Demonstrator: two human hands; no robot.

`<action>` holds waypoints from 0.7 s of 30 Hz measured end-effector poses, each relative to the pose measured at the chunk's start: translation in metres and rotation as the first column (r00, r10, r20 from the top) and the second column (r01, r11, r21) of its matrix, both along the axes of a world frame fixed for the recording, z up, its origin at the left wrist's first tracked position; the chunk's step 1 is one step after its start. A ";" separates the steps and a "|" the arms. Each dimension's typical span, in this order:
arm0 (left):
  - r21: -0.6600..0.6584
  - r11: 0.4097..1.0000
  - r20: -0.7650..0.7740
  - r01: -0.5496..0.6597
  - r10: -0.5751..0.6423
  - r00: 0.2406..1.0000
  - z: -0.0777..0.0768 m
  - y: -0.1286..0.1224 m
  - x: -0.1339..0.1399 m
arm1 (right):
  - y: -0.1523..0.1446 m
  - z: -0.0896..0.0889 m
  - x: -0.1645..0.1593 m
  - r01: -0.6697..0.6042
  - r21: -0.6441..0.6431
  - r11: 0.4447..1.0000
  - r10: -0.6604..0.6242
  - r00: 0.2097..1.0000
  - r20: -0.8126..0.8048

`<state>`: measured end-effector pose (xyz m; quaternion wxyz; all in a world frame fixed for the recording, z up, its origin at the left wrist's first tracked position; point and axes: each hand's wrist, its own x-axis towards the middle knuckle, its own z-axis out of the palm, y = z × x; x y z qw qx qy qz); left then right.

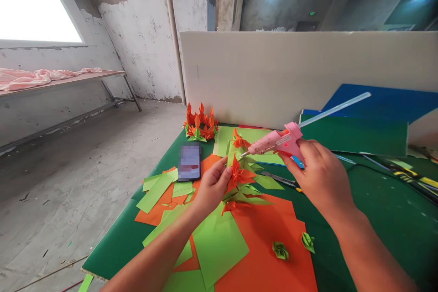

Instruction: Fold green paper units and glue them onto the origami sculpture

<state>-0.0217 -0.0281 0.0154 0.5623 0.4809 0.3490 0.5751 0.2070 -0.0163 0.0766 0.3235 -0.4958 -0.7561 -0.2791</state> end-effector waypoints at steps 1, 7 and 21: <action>-0.001 1.000 0.000 0.003 -0.003 1.000 0.001 0.000 0.000 | 0.000 0.000 0.000 0.001 0.000 1.000 -0.001 1.000 0.000; -0.019 1.000 -0.018 -0.016 0.015 1.000 0.001 0.000 -0.001 | -0.002 0.002 0.000 0.008 -0.005 1.000 -0.008 1.000 -0.007; -0.044 0.999 0.057 -0.007 0.009 0.998 0.005 -0.002 0.000 | 0.001 -0.001 0.001 -0.032 -0.003 0.999 0.032 0.999 0.023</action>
